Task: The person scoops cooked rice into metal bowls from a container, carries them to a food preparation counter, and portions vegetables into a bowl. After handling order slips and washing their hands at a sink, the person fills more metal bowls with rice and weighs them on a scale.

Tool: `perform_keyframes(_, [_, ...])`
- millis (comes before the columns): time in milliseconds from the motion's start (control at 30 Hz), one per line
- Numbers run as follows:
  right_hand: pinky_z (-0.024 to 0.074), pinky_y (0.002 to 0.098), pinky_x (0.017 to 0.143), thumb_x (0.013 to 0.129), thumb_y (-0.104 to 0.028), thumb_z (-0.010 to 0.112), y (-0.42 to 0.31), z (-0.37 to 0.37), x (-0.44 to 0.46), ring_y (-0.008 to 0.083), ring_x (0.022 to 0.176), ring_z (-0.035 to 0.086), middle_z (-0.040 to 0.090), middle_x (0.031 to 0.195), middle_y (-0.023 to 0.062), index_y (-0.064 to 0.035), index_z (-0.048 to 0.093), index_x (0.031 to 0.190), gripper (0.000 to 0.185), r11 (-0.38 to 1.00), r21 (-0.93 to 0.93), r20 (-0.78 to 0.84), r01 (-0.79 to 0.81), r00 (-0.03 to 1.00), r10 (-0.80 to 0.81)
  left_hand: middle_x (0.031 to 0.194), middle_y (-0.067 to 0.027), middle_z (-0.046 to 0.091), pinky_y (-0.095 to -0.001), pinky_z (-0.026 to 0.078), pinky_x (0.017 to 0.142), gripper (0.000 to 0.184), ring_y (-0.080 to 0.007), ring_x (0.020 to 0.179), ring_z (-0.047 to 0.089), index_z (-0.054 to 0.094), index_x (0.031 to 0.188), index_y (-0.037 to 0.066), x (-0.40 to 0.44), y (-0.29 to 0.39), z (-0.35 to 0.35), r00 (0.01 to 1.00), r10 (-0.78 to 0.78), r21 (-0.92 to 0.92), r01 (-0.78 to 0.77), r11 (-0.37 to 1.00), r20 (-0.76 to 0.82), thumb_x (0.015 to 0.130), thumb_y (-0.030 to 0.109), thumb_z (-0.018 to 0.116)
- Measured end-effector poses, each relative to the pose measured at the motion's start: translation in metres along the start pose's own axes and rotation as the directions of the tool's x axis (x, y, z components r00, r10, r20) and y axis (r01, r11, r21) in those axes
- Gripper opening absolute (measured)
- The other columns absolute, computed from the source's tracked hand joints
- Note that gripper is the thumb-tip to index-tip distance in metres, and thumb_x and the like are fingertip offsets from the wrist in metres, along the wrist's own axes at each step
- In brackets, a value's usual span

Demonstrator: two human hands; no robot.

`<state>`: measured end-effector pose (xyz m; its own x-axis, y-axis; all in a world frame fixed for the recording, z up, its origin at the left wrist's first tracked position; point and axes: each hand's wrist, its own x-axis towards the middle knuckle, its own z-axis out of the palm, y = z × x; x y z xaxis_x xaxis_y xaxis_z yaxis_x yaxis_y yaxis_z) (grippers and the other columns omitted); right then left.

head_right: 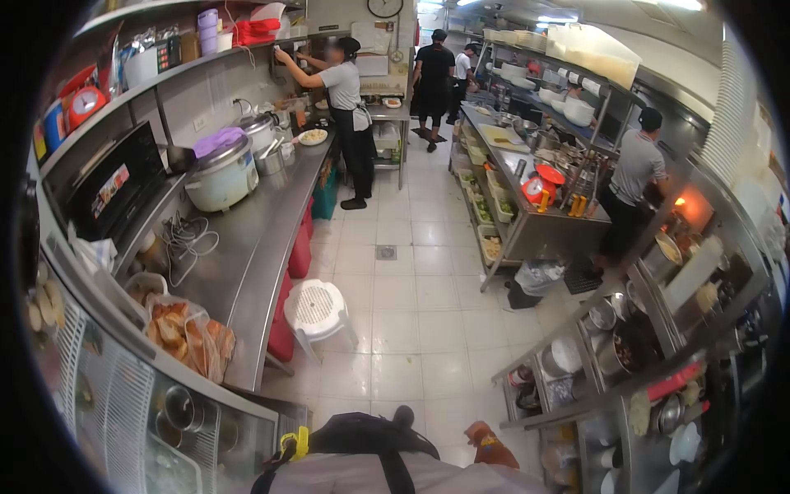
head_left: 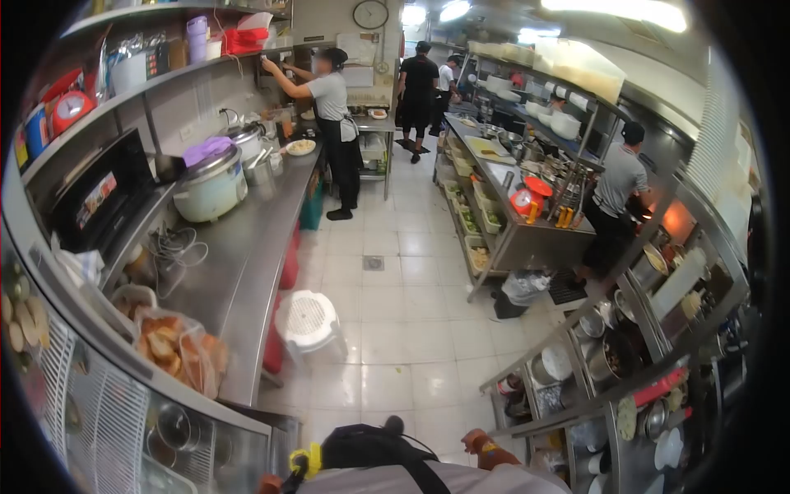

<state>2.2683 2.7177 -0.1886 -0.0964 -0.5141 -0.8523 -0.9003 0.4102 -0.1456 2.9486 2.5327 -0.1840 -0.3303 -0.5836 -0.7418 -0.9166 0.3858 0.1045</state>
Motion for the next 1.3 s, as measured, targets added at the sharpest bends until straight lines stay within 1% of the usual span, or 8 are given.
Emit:
perform_keyframes(200, [0.0524,0.0379,0.073,0.074,-0.027,0.072,-0.051,-0.216,0.11,0.0249,0.083,0.065,0.069,0.078,0.0057,-0.0101,0.07,0.083,0.019,0.831,-0.535,-0.308,0.151,0.881,-0.359,0.095,-0.0096,0.068,-0.0409,0.052,0.077,0.021,-0.0284,0.092,0.065,0.071,0.093,0.013,0.05,0.047,-0.068,0.975,-0.217,-0.239,0.2,0.95,-0.045,0.08,0.026,0.06])
perform_keyframes(467, [0.053,0.0364,0.07,0.08,-0.027,0.059,-0.16,-0.338,0.143,0.0248,0.068,0.066,0.069,0.082,0.0126,-0.0069,0.068,0.094,0.026,0.71,0.597,-0.426,0.373,0.898,-0.113,0.088,-0.0127,0.067,-0.0414,0.05,0.073,0.027,-0.0326,0.083,0.063,0.07,0.092,0.014,0.145,0.089,-0.165,0.904,-0.407,-0.766,0.167,0.621,-0.132,0.08,0.035,0.06])
perform_keyframes(567, [0.0532,0.037,0.069,0.081,-0.032,0.056,-0.134,-0.338,0.16,0.025,0.066,0.066,0.069,0.083,0.0135,-0.0069,0.069,0.092,0.03,0.825,0.431,-0.391,0.367,0.899,-0.196,0.083,-0.0149,0.066,-0.0418,0.048,0.07,0.03,-0.0355,0.077,0.062,0.068,0.091,0.014,0.182,0.077,-0.195,0.749,0.199,-0.255,-0.444,0.859,-0.632,0.08,0.04,0.06])
perform_keyframes(633, [0.0537,0.0333,0.067,0.082,-0.028,0.06,-0.097,-0.336,0.156,0.0194,0.065,0.068,0.068,0.078,0.0121,-0.0032,0.067,0.094,0.029,0.848,0.51,-0.252,0.144,0.968,-0.012,0.086,-0.0127,0.067,-0.0411,0.049,0.071,0.03,-0.0308,0.081,0.064,0.069,0.092,0.014,0.223,0.095,-0.21,0.977,-0.206,-0.461,0.156,0.873,-0.06,0.081,0.04,0.06])
perform_keyframes(833, [0.0547,0.0346,0.061,0.088,-0.019,0.053,0.07,-0.296,0.158,0.0206,0.068,0.068,0.069,0.081,0.008,-0.0061,0.066,0.099,0.022,0.96,-0.277,-0.09,-0.032,0.996,0.008,0.089,-0.0105,0.069,-0.0385,0.052,0.075,0.022,-0.0261,0.087,0.066,0.07,0.09,0.012,0.368,0.107,-0.341,0.973,0.226,0.117,-0.229,0.966,0.034,0.08,0.028,0.06])
perform_keyframes(967, [0.0549,0.0298,0.052,0.087,-0.012,0.052,0.11,-0.3,0.137,0.0142,0.071,0.068,0.067,0.081,0.0046,-0.0088,0.066,0.095,0.017,0.765,0.585,-0.153,-0.271,0.889,0.432,0.08,-0.0128,0.068,-0.0368,0.052,0.074,0.018,-0.0252,0.083,0.066,0.067,0.087,0.006,0.487,0.133,-0.465,0.927,0.375,0.324,-0.364,0.873,0.03,0.076,0.019,0.061])
perform_keyframes(1100, [0.0547,0.0331,0.054,0.083,-0.015,0.055,0.111,-0.281,0.181,0.0167,0.074,0.068,0.068,0.082,0.0054,-0.0095,0.066,0.092,0.015,0.842,0.447,-0.239,-0.302,0.867,0.438,0.079,-0.0152,0.067,-0.0349,0.053,0.072,0.025,-0.0242,0.077,0.065,0.065,0.091,0.004,0.557,0.179,-0.585,0.961,-0.106,-0.721,-0.116,0.683,-0.254,0.068,0.011,0.061])
perform_keyframes(1300, [0.0535,0.0405,0.07,0.078,-0.028,0.065,0.032,-0.302,0.206,0.0285,0.082,0.066,0.069,0.088,0.0099,-0.0094,0.066,0.094,0.025,0.988,0.154,-0.21,-0.017,0.976,0.049,0.08,-0.0152,0.068,-0.0329,0.053,0.075,0.027,-0.0254,0.079,0.065,0.065,0.091,0.005,0.63,0.225,-0.67,0.948,-0.03,-0.611,-0.18,0.771,-0.317,0.066,0.012,0.064])
